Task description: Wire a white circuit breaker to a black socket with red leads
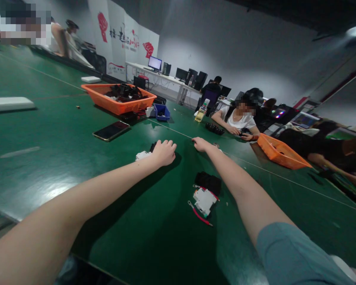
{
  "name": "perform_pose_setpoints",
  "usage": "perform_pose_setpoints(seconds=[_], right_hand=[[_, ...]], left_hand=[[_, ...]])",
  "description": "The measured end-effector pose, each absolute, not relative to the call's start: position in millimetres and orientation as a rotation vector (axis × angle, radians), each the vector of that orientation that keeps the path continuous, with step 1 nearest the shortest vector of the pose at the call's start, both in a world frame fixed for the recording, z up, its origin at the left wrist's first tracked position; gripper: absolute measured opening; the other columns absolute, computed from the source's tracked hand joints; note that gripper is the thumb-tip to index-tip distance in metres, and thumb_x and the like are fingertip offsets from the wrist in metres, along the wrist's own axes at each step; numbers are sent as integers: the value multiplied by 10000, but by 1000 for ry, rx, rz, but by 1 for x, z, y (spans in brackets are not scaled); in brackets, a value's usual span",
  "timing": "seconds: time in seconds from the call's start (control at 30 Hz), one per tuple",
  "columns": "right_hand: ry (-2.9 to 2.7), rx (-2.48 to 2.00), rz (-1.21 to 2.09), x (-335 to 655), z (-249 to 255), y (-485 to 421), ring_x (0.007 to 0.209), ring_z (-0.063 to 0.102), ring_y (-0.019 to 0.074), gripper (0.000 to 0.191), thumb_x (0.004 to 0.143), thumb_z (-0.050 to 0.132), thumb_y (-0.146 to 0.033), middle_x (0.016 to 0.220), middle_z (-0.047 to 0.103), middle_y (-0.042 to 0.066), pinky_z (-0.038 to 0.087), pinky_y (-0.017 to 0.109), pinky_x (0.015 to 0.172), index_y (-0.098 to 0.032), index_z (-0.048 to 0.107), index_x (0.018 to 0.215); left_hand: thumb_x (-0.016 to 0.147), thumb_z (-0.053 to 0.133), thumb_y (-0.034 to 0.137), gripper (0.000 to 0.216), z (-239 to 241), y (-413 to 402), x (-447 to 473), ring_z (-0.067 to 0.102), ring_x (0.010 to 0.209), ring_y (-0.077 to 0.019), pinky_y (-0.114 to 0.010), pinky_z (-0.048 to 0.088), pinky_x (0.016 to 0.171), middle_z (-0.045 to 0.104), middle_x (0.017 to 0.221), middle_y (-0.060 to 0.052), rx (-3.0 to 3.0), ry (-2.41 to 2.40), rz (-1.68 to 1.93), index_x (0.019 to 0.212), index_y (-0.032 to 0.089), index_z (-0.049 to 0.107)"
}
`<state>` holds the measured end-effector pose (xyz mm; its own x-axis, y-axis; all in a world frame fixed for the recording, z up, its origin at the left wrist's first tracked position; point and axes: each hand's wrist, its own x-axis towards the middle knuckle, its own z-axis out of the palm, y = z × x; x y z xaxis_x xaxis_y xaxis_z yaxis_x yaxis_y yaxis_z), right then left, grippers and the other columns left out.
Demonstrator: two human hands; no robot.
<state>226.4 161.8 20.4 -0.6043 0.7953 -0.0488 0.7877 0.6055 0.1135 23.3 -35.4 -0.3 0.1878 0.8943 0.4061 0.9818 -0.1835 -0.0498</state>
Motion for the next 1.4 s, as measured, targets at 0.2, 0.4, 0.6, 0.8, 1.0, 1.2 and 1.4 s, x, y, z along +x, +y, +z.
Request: perform_pose_setpoints(seconds=[0.2,0.4,0.6,0.8,1.0,1.2,1.4], right_hand=[[2765,1260,75,234,27,147,963,630,227,215,910,559,-193,1096,682,129,472,307,837,-145,675,1084],[2930,1174,86,271,59,63,919,621,199,160,933,557,-232,1033,687,84,457,295,809,-184,661,1044],[3269,1374,-92,337,63,-72,838,606,189,158,985,489,-287,950,639,58,467,306,757,-203,604,1054],[3230,1456,-335,382,24,-151,795,594,180,142,980,512,-264,940,624,56,465,301,702,-206,611,1061],[3321,1260,-622,392,10,-150,885,610,176,148,934,558,-179,1013,652,59,483,297,766,-195,641,1055],[3329,1282,-681,397,14,-152,936,623,193,232,904,573,-182,1064,658,69,505,306,785,-190,622,1131],[3295,1330,-718,399,18,-153,867,612,174,396,892,578,-199,1142,616,93,493,285,716,-178,525,1284]], left_hand=[[898,463,304,277,-6,-32,20,569,1000,-322,-461,374,806,622,1043,-165,-2168,-1729,-471,1040,120,614],[900,461,303,275,-7,-32,20,570,985,-317,-453,366,805,624,1043,-172,-2167,-1719,-471,1019,119,627],[909,443,307,290,-7,-32,23,569,995,-315,-448,369,830,615,1046,-170,-2163,-1724,-461,1027,124,635],[913,424,337,312,-2,-33,31,563,1047,-324,-436,397,823,593,1107,-177,-2127,-1747,-370,1010,137,644],[926,383,373,341,5,-36,39,594,1005,-313,-404,434,765,613,1054,-157,-2109,-1719,-211,997,155,635],[933,356,364,349,3,-32,41,618,956,-305,-403,457,765,634,1004,-147,-2097,-1671,-177,1033,156,618],[939,354,358,347,1,-29,42,641,940,-294,-411,467,844,659,975,-141,-2112,-1645,-162,1032,153,617]])
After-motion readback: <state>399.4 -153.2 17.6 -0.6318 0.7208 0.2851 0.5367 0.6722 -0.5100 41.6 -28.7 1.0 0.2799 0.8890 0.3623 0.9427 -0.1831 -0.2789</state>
